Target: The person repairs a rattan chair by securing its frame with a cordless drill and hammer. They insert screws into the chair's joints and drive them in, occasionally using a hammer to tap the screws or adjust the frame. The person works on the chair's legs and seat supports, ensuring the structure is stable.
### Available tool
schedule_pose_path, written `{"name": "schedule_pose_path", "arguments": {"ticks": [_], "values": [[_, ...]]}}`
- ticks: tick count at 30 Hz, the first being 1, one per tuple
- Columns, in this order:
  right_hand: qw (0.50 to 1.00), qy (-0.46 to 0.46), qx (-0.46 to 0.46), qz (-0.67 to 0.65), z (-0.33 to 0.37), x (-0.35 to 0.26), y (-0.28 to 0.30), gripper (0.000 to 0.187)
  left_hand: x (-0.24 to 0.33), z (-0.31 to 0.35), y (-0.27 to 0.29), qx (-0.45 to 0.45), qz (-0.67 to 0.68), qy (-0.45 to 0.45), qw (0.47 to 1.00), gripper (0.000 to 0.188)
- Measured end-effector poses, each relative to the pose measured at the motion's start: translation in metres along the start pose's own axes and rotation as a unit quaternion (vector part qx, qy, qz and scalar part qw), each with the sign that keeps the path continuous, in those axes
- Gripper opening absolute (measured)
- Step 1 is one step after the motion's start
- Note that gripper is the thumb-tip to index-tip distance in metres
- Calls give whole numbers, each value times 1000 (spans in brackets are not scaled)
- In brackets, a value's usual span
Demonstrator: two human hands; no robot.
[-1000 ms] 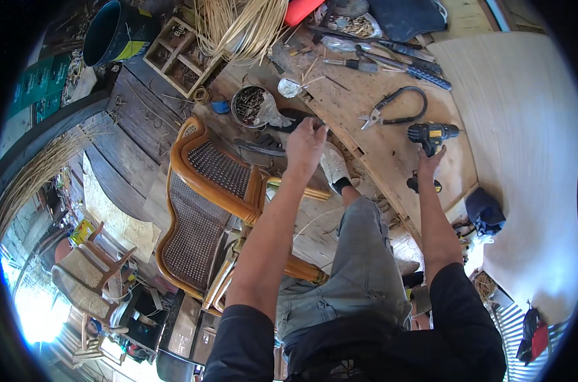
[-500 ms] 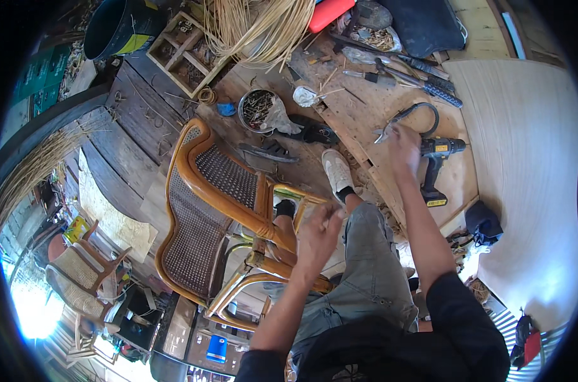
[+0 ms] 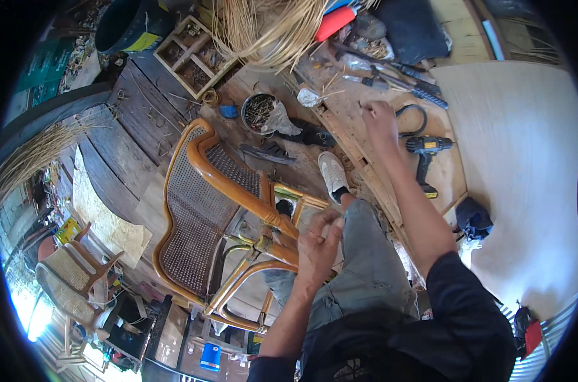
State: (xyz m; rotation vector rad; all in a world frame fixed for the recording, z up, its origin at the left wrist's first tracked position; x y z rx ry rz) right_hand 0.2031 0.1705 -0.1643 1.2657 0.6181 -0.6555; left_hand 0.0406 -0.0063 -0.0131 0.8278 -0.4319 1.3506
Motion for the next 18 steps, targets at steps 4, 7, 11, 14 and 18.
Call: {"name": "schedule_pose_path", "arguments": {"ticks": [4, 7, 11, 14, 18], "values": [[987, 87, 11, -133, 64, -160, 91, 17, 79, 21, 38, 55, 40, -68, 995, 15], [962, 190, 10, -196, 89, -246, 136, 18, 139, 44, 67, 122, 22, -187, 974, 17], [930, 294, -16, -220, 110, -320, 172, 23, 194, 85, 101, 171, 39, -280, 944, 23], [910, 348, -18, -225, 120, -362, 190, 25, 220, 110, 121, 199, 48, -328, 922, 25], [890, 396, -38, -221, 132, -399, 196, 27, 228, 136, 143, 239, 60, -358, 901, 22]]}}
Point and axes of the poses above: each hand's wrist, its own z-axis away from the middle knuckle, its own y-axis out of the back of the hand, x = y × z, the point moved 3 cm from there along -z, towards the middle knuckle, and after that the axes turned 12 degrees about -z, right-handed, at the moved point
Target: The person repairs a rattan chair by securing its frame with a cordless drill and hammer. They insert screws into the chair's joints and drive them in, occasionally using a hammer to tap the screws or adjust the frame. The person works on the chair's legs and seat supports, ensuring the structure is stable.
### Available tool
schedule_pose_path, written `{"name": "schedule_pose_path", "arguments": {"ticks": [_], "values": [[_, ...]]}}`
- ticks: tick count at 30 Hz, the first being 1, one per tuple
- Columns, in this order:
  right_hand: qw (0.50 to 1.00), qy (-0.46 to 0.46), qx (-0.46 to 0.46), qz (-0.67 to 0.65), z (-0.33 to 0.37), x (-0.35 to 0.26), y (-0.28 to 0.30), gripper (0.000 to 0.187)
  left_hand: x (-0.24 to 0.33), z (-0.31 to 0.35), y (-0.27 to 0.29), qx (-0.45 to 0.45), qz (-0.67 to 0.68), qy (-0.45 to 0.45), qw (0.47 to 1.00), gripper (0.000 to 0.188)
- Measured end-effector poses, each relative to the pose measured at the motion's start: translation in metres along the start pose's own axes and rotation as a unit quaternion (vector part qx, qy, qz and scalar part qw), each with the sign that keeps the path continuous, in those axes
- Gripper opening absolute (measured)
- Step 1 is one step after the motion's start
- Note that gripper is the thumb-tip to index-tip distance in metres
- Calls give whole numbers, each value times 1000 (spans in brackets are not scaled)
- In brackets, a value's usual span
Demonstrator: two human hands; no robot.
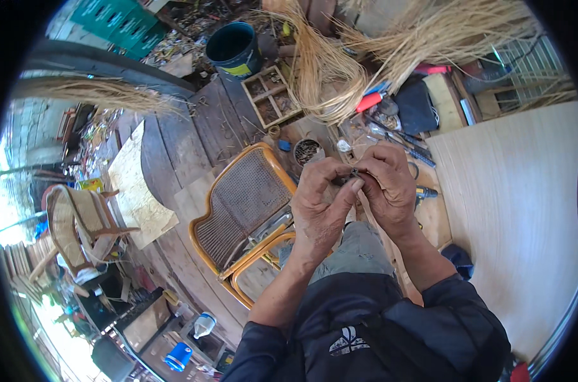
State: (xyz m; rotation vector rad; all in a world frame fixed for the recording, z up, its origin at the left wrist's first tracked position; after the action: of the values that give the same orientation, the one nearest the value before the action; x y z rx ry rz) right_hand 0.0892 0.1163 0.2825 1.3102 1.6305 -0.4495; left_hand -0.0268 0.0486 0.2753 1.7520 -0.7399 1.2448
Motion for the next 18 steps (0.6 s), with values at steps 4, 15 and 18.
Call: {"name": "schedule_pose_path", "arguments": {"ticks": [4, 15, 18], "values": [[998, 19, -49, 15, -9, -27, -13, 26, 4, 10, 20, 11, 168, 123, 978, 17], [986, -69, -142, -44, 12, -9, -33, 21, -39, 40, 34, 61, 110, 210, 970, 13], [962, -211, -160, -64, 60, 61, -27, 23, -84, 63, 40, 102, 111, 273, 950, 12]]}}
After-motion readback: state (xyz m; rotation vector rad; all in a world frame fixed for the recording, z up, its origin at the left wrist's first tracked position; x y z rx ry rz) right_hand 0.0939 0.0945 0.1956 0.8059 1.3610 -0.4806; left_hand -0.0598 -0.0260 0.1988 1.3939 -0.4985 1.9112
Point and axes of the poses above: each hand's wrist, its own z-axis away from the middle knuckle, its own y-axis out of the back of the hand, x = y × z, the point moved 3 cm from there along -z, towards the middle knuckle, and after that the axes turned 12 degrees about -z, right-handed, at the moved point
